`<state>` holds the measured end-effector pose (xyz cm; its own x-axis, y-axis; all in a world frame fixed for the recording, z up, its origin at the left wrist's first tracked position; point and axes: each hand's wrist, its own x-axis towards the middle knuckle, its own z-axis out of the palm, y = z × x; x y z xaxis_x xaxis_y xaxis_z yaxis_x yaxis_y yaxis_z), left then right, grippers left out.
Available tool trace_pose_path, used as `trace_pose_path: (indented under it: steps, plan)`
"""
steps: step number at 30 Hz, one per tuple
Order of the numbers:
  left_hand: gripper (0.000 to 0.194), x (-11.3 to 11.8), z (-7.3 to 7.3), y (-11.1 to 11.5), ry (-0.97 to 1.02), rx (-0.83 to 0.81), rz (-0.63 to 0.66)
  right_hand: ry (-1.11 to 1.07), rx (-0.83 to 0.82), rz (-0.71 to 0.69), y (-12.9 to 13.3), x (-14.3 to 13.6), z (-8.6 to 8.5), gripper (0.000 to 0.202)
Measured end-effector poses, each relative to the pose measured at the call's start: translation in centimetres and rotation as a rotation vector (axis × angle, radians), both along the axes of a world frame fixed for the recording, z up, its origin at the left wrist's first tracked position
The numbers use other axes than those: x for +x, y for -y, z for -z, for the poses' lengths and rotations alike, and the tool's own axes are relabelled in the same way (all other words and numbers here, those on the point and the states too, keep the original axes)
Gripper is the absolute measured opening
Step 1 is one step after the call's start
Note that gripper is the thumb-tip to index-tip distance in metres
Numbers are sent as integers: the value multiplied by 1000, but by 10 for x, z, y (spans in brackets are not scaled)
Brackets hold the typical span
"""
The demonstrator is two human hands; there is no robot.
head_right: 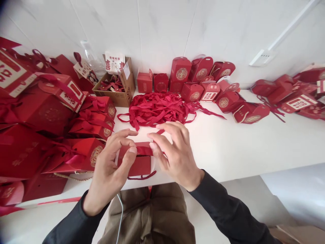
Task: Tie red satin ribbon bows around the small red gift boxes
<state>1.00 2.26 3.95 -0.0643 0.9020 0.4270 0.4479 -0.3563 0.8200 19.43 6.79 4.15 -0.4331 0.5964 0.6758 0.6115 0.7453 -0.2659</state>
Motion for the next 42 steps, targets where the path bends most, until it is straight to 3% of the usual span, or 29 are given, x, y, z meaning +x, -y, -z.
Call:
trace_pose_path:
  steps: [2, 8, 13, 17, 20, 29, 42]
  plan:
    - [11, 0, -1, 2, -10, 17, 5, 29, -41, -92, 1, -4, -5, 15]
    - [13, -4, -1, 4, 1, 44, -5, -41, -421, -295, 0, -11, -15, 8]
    - [8, -10, 3, 10, 53, 30, -48, -126, -648, -298, 2, -11, -23, 5]
    - [32, -14, 13, 30, 36, 13, -200, -87, -605, -202, 3, -13, -26, 8]
    - [42, -16, 22, 42, -4, -82, -269, 5, -566, -232, 3, -18, -24, 14]
    - [23, -12, 33, 49, 360, -238, -204, 177, -544, -239, -2, -40, -18, 18]
    - [26, -13, 36, 52, 389, -251, -156, 179, -666, -275, 2, -49, -21, 22]
